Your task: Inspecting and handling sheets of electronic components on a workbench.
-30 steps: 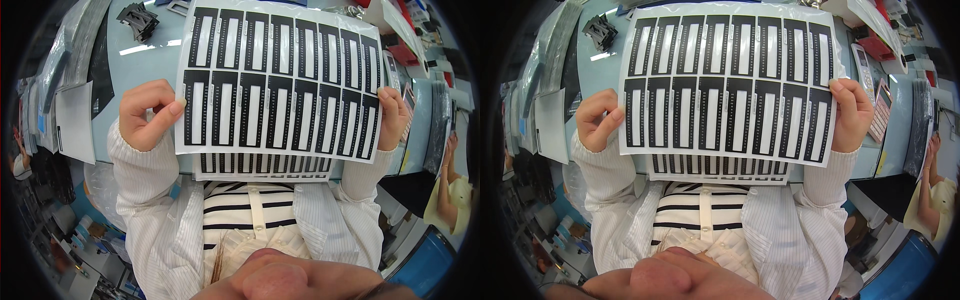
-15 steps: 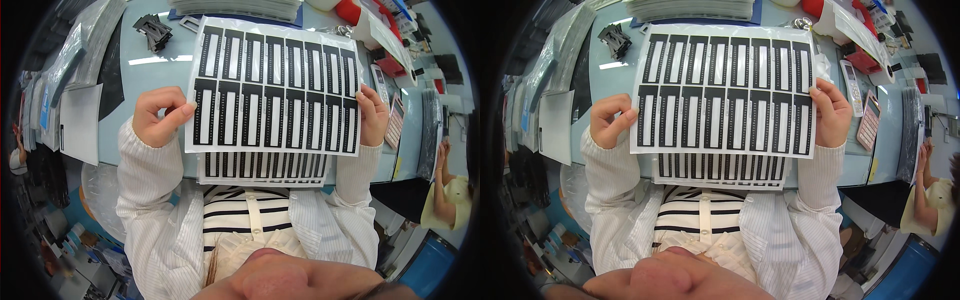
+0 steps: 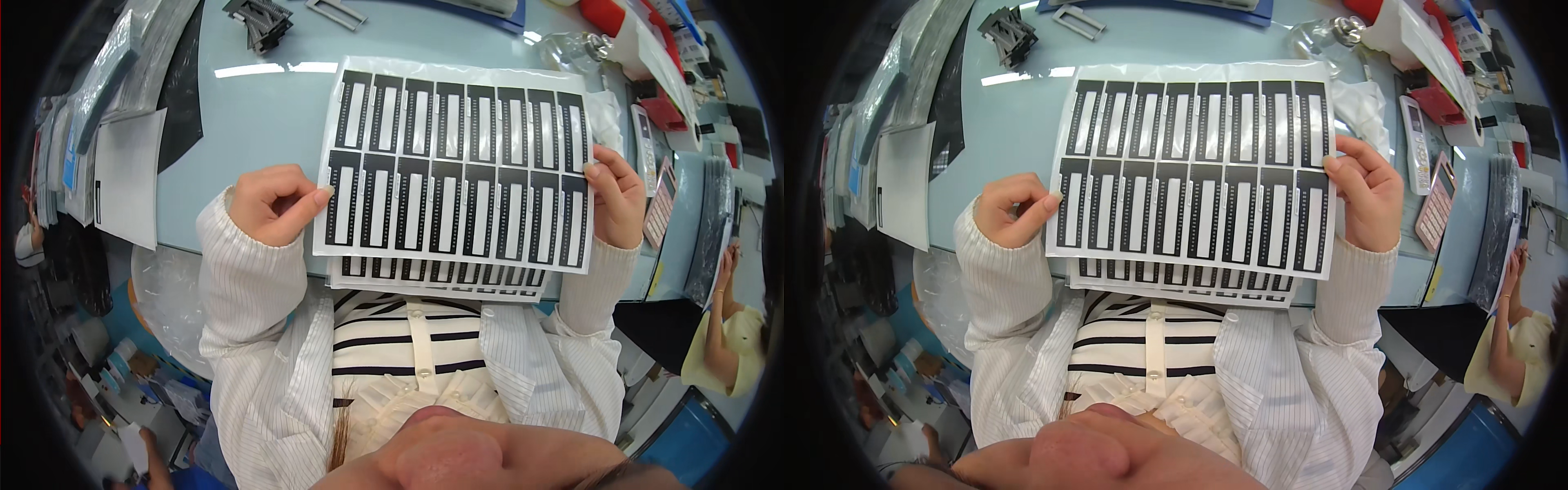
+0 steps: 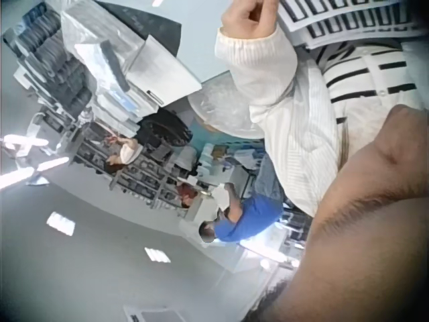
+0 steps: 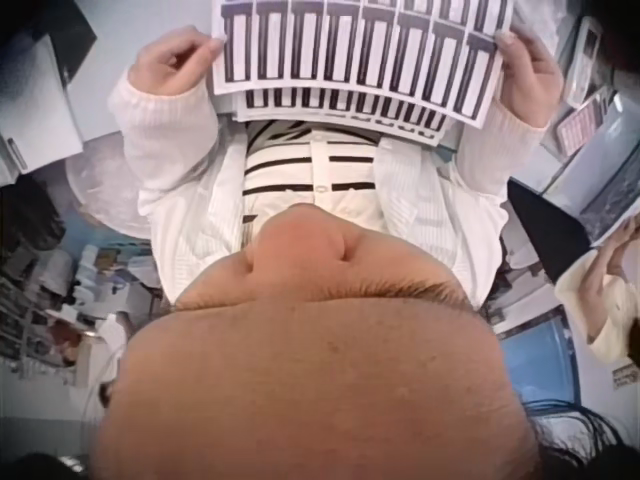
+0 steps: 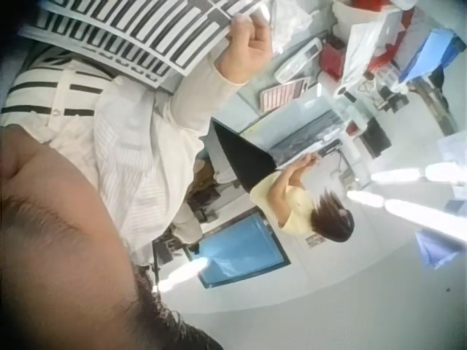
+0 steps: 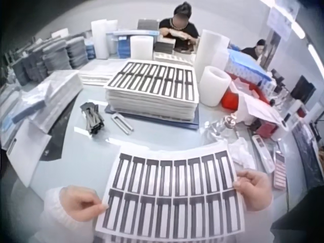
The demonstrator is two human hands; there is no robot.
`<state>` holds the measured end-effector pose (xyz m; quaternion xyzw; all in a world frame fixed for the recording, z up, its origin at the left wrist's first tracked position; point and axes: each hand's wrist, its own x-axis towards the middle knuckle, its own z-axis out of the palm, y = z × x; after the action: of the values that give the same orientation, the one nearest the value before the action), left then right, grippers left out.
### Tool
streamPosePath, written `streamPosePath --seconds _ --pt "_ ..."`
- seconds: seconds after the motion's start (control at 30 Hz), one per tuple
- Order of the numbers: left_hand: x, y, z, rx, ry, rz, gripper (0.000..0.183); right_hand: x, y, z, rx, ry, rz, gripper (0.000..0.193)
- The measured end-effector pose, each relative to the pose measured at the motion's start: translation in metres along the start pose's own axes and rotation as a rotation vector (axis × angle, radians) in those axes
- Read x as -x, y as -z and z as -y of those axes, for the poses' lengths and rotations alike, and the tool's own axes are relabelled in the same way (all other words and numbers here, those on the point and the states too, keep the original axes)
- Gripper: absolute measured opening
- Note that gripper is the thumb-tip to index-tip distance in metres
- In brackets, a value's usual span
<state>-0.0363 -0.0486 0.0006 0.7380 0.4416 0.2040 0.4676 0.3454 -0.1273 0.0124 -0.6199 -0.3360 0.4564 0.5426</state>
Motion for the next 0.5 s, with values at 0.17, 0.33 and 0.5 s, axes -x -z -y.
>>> streamPosePath --seconds 0.17,0.33,0.5 --pt "0.009 -0.015 0.001 -0.102 -0.013 -0.069 0.016 0.004 0.003 0.000 0.088 -0.023 0.058 0.031" --pt "0.010 -0.025 -0.001 -0.223 -0.041 -0.206 0.017 0.000 0.012 -0.007 0.126 -0.017 0.085 0.032" --pt "0.006 -0.027 0.001 -0.270 -0.199 -0.279 0.021 0.001 0.012 -0.003 0.163 -0.040 0.061 0.035"
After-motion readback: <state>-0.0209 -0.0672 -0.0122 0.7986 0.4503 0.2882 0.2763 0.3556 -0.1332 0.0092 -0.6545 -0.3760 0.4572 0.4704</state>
